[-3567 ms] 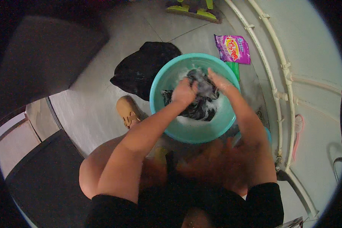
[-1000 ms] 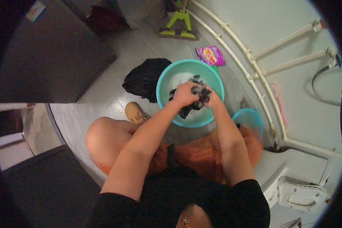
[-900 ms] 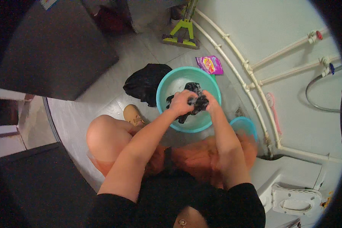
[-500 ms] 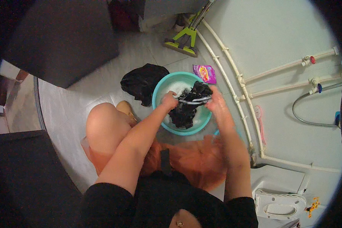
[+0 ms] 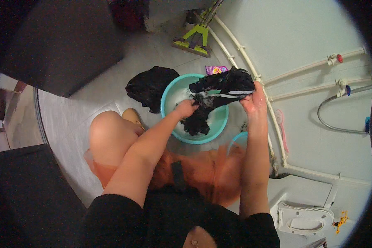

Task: The person sits on the floor and hand-washes dark clothing in a turquoise basin filled with soapy water. They repeatedly submerge, agitate, and wring the garments, then transfer them to a second basin.

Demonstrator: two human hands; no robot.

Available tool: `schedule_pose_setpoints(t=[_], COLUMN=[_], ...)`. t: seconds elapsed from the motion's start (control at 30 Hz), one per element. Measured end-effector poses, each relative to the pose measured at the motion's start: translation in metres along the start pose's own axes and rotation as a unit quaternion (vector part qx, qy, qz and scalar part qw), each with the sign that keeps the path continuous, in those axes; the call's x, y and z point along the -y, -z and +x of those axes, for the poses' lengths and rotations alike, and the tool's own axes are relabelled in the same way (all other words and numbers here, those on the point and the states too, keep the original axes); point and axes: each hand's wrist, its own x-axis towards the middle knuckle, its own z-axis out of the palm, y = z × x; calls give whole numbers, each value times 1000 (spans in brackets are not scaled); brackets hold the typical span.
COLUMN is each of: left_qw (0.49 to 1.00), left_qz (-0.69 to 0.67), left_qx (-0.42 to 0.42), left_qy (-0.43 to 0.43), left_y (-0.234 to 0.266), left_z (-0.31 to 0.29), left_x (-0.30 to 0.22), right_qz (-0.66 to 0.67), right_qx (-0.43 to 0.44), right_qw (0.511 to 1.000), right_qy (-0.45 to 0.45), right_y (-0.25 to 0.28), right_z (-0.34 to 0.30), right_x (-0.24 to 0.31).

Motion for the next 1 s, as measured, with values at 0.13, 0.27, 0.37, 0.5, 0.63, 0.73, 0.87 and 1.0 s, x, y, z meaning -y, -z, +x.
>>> schedule_pose_setpoints(t=[0.13, 0.27, 0.37, 0.5, 0.63, 0.73, 0.87, 1.0], left_qw=[989, 946, 916, 885, 867, 864, 914, 966], left_qz=[-134, -317, -395, -456, -474, -491, -402, -228], left_qx=[-16, 24, 58, 90, 155, 113, 55, 109], left_qy=[64, 70, 36, 16, -20, 2, -6, -51], left_y=[32, 57, 72, 88, 98, 105, 106, 80], left_z=[6, 6, -1, -12, -3, -10, -4, 2], left_x=[-38, -81, -128, -162, -155, -149, -104, -67], right_qz=[-87, -504, -658, -622, -506, -328, -41, 69], right_qx=[21, 45, 178, 238, 148, 107, 129, 139], right_qw=[995, 863, 727, 742, 844, 937, 991, 987], right_qy=[-33, 13, 81, 75, 95, 50, -10, -37], right_y=[32, 55, 61, 19, 22, 26, 7, 20], right_z=[10, 18, 13, -23, -6, -5, -8, 0], right_x=[-9, -32, -31, -47, -77, -85, -84, -61])
